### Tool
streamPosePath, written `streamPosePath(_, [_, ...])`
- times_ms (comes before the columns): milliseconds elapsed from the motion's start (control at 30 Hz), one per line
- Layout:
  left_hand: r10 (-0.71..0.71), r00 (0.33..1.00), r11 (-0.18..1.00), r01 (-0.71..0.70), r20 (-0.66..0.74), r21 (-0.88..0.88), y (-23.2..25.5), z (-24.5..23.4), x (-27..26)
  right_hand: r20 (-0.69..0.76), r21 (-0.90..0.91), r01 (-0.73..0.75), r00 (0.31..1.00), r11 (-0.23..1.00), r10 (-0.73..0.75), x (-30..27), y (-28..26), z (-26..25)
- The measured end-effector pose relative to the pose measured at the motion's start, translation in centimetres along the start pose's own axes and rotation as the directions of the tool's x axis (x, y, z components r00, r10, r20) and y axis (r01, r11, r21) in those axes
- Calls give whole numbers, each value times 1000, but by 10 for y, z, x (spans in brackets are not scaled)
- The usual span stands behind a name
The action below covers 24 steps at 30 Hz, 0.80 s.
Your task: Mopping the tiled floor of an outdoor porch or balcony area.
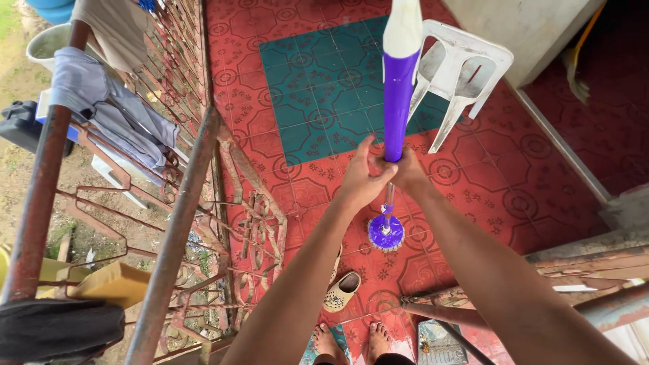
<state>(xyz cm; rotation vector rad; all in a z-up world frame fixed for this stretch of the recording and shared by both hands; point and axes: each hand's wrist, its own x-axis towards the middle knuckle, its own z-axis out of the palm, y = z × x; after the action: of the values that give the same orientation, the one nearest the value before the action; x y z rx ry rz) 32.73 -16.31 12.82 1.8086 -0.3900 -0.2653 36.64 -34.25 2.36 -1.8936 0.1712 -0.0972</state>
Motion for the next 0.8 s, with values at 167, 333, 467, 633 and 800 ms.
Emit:
streamPosePath(167, [321, 898, 947, -311, -301, 80, 12, -37, 25, 280, -413, 480, 876, 774, -393, 24, -11, 54])
streamPosePath(333, [183, 946, 962, -229, -268, -151, -2, -54, 27, 365, -651, 456, 889, 607, -276, 62, 42, 86])
streamPosePath(467, [152, 950, 968, -199, -272, -153, -7, -44, 11, 218, -580, 353, 936, 734, -278, 17, 20, 86])
streamPosePath(633, [151, 975, 973, -176, -166, -150, -15, -42, 0, 145, -539, 186, 981, 821, -126, -10, 31, 91])
streamPosePath(800, [116, 993, 989, -119, -36, -88, -37, -49, 0, -69, -452, -141, 990, 881, 123, -27, 29, 115])
